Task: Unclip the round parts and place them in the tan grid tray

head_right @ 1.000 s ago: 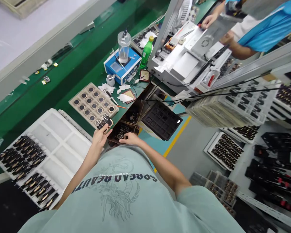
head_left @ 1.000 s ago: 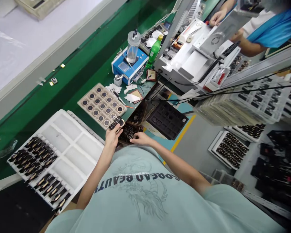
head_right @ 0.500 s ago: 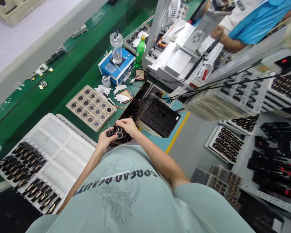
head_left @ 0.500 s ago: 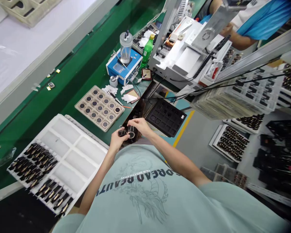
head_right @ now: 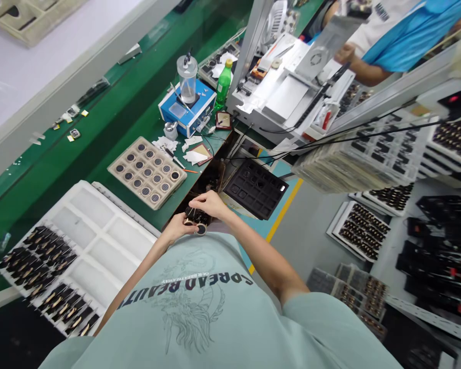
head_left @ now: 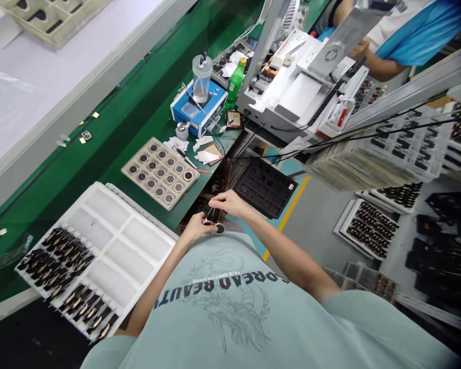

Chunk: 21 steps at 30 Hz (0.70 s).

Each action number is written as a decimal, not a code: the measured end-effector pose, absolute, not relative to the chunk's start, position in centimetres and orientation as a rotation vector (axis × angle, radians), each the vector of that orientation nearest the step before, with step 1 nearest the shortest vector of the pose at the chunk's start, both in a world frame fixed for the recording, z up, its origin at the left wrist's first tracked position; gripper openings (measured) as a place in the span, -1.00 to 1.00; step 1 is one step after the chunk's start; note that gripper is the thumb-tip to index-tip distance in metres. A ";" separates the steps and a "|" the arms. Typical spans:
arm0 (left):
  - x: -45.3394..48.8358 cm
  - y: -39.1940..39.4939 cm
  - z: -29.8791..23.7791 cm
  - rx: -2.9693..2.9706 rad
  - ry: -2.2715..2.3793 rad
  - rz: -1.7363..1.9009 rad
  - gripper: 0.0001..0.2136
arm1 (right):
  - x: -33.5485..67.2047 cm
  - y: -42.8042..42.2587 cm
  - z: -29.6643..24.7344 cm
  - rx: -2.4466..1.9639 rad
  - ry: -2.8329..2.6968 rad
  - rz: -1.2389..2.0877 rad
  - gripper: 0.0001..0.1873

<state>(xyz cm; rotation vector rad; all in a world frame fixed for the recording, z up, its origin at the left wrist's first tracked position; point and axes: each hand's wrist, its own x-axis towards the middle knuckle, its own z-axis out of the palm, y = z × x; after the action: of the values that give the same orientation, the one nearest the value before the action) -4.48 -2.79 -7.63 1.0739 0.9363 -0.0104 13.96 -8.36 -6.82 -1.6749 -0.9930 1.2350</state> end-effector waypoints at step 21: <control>-2.8 1.4 -11.1 0.791 1.166 0.197 -0.52 | 13.0 -8.7 -11.4 -1.602 -1.656 0.898 -0.55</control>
<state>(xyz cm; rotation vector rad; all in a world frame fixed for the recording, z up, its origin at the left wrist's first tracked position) -2.81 1.43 -11.10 0.7911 1.1662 0.1968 13.01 -8.75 -11.42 -1.6024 -1.6563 0.8982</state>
